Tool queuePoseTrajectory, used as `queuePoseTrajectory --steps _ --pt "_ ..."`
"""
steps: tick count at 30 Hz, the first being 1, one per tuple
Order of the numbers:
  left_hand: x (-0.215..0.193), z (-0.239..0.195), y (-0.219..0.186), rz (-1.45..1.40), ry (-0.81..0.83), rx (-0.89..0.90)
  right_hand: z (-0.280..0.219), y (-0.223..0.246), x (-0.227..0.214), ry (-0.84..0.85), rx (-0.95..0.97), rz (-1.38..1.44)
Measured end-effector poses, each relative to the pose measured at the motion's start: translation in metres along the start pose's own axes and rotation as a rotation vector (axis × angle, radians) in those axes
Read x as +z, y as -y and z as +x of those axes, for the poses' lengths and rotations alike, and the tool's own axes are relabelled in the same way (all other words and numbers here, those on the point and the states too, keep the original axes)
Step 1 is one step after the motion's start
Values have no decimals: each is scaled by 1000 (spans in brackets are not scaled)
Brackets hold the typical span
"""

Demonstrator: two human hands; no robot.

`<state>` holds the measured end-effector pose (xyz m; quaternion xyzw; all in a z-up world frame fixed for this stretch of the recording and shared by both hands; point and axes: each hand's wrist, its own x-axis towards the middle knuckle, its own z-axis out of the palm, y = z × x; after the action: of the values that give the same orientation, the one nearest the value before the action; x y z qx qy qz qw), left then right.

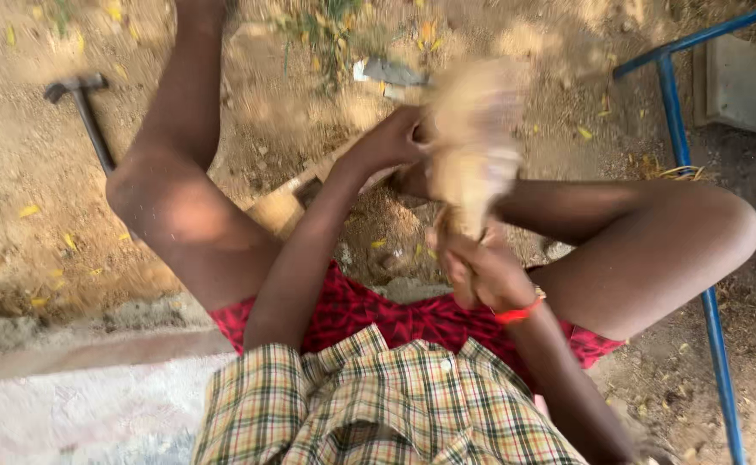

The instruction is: The person sits on the ground and uses a wooden mallet to strike a chisel, carving a small cylindrical wooden piece placed on a wooden block. The person repeatedly adjusts the wood and strikes it with the mallet.

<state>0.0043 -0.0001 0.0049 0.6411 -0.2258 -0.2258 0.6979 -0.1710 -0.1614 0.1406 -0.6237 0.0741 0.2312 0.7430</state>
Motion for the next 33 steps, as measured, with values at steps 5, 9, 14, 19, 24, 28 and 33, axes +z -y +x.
queuePoseTrajectory --steps 5,9,14,19,24,28,33 --pt "4 7 -13 161 -31 -137 -52 72 -63 76 123 467" --pt "4 11 -2 101 5 56 -73 150 -116 -171 -346 156" --pt "3 7 -7 -105 74 34 -12 86 -94 -483 -483 -326" --pt "2 4 -2 88 63 -107 -4 10 -59 -147 272 -111" --pt "-1 3 2 241 -20 121 -40 82 -117 -60 293 206" --pt "4 11 -6 136 -4 79 -53 127 -131 -315 -198 -38" --pt "3 10 -3 47 23 119 -6 60 -82 -460 -379 -325"
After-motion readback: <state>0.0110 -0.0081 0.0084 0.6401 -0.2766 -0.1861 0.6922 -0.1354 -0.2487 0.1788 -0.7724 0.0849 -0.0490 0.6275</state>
